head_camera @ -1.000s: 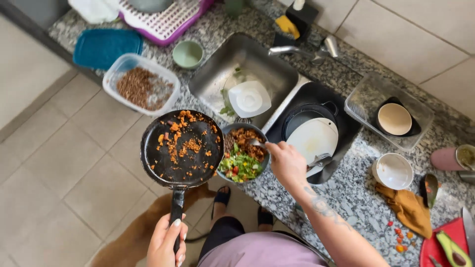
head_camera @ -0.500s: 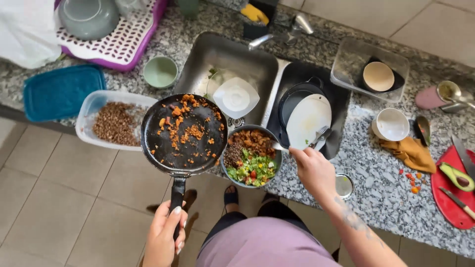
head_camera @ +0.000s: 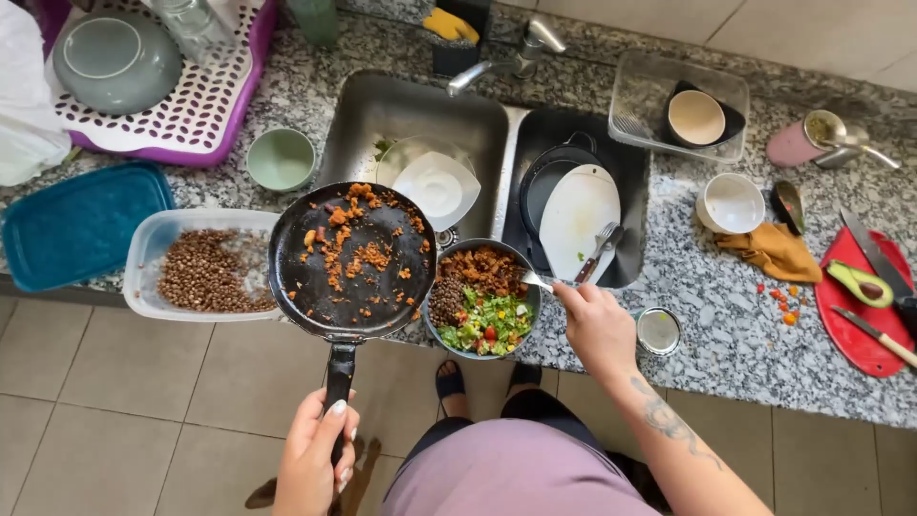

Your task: The person assembles a meal by transferring cooked beans and a chopped salad into a bowl. They then add cooked chicken pieces from a frying pan into a separate container and scrape remaining bits from another pan into the bowl. Finally, they discard the leftover food from the pan into a trash bin.

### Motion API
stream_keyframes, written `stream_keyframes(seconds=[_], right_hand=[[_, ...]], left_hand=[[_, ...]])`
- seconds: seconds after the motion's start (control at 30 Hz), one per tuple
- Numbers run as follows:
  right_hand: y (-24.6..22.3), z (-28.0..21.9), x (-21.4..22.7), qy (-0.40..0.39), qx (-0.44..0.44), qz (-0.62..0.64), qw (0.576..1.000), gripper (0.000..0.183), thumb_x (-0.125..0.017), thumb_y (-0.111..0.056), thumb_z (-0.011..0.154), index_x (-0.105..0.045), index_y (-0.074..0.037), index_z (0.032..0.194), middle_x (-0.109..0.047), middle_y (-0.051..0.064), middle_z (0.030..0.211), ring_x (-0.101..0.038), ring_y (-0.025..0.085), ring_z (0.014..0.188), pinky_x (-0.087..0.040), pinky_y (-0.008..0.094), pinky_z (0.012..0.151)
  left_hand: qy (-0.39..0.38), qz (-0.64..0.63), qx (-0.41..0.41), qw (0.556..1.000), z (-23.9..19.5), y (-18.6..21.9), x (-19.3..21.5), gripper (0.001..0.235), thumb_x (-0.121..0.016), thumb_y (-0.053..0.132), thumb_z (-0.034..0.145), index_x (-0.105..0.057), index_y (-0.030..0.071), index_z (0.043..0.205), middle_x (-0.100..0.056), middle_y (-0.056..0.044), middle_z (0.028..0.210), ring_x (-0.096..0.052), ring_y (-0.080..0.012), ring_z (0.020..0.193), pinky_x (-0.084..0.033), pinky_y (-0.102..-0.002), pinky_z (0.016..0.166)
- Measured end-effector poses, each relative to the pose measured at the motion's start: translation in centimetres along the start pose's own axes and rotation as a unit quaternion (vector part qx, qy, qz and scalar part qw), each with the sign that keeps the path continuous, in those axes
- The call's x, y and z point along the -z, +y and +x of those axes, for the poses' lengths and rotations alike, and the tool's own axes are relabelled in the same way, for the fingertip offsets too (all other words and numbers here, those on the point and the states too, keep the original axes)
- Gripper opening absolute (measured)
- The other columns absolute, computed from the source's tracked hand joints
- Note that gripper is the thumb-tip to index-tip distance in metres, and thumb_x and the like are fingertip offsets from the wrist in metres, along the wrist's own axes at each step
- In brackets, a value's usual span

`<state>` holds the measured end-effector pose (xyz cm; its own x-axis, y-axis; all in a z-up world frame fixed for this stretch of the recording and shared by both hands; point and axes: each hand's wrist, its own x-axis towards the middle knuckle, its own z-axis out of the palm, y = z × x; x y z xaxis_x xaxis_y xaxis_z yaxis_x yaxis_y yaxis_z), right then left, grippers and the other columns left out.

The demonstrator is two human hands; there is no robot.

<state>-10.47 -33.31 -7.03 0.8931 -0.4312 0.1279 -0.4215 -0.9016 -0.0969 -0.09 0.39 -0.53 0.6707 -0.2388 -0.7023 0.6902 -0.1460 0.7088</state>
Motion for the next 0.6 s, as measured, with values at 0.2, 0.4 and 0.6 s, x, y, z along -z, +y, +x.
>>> stream_keyframes(seconds=[0.2, 0.4, 0.6], right_hand=[[-1.0, 0.4, 2.7, 0.066, -0.002, -0.014, 0.998, 0.026, -0.056, -0.009, 0.085, -0.067, -0.022, 0.104, -0.054, -0.001, 0.071, -0.053, 0.021, 0.062, -0.037, 0.035, 0.035], [-1.8, 2.1, -0.7, 0.034, 0.005, -0.015, 0.999, 0.030, -0.054, -0.005, 0.080, -0.066, -0.021, 0.102, -0.052, 0.001, 0.070, -0.050, 0.024, 0.058, -0.033, 0.036, 0.031], [-4.1, 2.9, -0.1, 0.022, 0.049, 0.019, 0.998, 0.043, -0.054, 0.002, 0.072, -0.065, -0.019, 0.108, -0.059, 0.002, 0.076, -0.053, 0.021, 0.058, -0.037, 0.034, 0.034]], left_hand=[[-0.006, 0.008, -0.007, 1.000, 0.2, 0.3, 0.2, 0.026, -0.043, 0.019, 0.092, -0.053, 0.001, 0.108, -0.044, -0.010, 0.069, -0.030, -0.0141, 0.033, -0.020, -0.025, 0.029], [-0.010, 0.014, 0.002, 1.000, 0.5, 0.3, 0.2, 0.027, -0.044, 0.020, 0.092, -0.055, 0.001, 0.108, -0.043, -0.010, 0.069, -0.029, -0.0154, 0.034, -0.021, -0.027, 0.029], [-0.029, -0.009, -0.016, 0.999, 1.3, -0.4, 0.8, 0.026, -0.044, 0.018, 0.092, -0.052, 0.001, 0.109, -0.043, -0.011, 0.069, -0.029, -0.0144, 0.032, -0.021, -0.027, 0.027]])
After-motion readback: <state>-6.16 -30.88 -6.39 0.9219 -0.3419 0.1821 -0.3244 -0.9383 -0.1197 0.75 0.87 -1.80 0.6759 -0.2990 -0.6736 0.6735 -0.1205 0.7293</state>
